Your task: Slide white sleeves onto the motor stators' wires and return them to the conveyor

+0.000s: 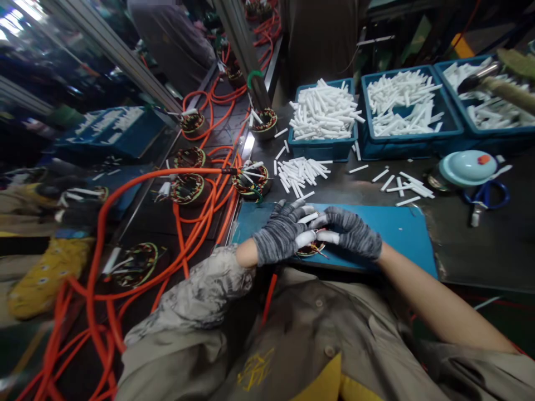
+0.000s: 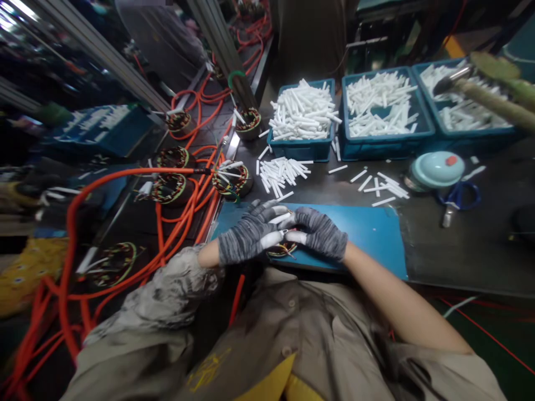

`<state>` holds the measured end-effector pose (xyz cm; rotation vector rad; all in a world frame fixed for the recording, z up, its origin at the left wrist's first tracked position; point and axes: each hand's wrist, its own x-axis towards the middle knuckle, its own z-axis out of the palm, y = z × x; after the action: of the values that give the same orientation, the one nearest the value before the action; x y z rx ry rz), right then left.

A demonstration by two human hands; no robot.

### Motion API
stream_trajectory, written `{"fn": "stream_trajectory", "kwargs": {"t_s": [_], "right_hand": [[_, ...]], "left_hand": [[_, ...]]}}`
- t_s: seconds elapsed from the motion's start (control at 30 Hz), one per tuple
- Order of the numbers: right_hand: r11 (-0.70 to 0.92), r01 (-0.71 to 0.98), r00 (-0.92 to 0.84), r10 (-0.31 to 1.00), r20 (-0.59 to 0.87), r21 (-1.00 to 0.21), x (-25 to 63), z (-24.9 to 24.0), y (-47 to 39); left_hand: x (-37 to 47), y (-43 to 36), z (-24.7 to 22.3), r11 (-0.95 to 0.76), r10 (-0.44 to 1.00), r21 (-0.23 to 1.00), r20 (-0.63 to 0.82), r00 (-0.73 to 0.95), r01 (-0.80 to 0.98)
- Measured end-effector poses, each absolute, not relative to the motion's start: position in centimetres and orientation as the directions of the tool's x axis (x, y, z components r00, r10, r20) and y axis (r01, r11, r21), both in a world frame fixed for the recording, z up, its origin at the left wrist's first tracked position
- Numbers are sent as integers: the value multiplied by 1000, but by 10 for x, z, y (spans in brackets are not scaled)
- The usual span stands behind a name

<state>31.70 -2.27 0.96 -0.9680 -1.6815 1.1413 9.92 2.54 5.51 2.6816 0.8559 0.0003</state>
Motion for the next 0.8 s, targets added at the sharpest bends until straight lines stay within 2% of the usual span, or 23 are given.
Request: {"fn": "stream_trajectory", "kwargs": {"t_s": [0.13,0.23,0.43,0.5,0.6,0.7,0.77,0.8], "right_hand": [[228,110,-237,951,197,-967,330,7,-28],[140,73,-154,980,128,-987,334,5,-32],[79,42,-140,987,72,-996,334,6,-19],[85,51,-145,986,77,-995,334,5,-14],[64,6,-113,992,63,-998,335,3,-18],[-10,-76,-24,1000,-8,-997,336,0,-35],[-16,-13,62,998,-17,-1000,334,0,-49],[6,72,67,998,11,-997,332,1,-55]], "left_hand": [[130,23,69,-798,560,161,-156,814,580],[147,24,69,-780,572,153,-215,791,606],[155,33,58,-691,707,162,-48,705,704],[157,43,56,-699,675,235,-92,732,675],[158,58,55,-683,605,424,-128,786,594],[148,57,61,-584,713,534,-22,701,611],[132,43,69,-530,799,556,74,597,640],[122,35,73,-519,817,556,98,569,650]]}}
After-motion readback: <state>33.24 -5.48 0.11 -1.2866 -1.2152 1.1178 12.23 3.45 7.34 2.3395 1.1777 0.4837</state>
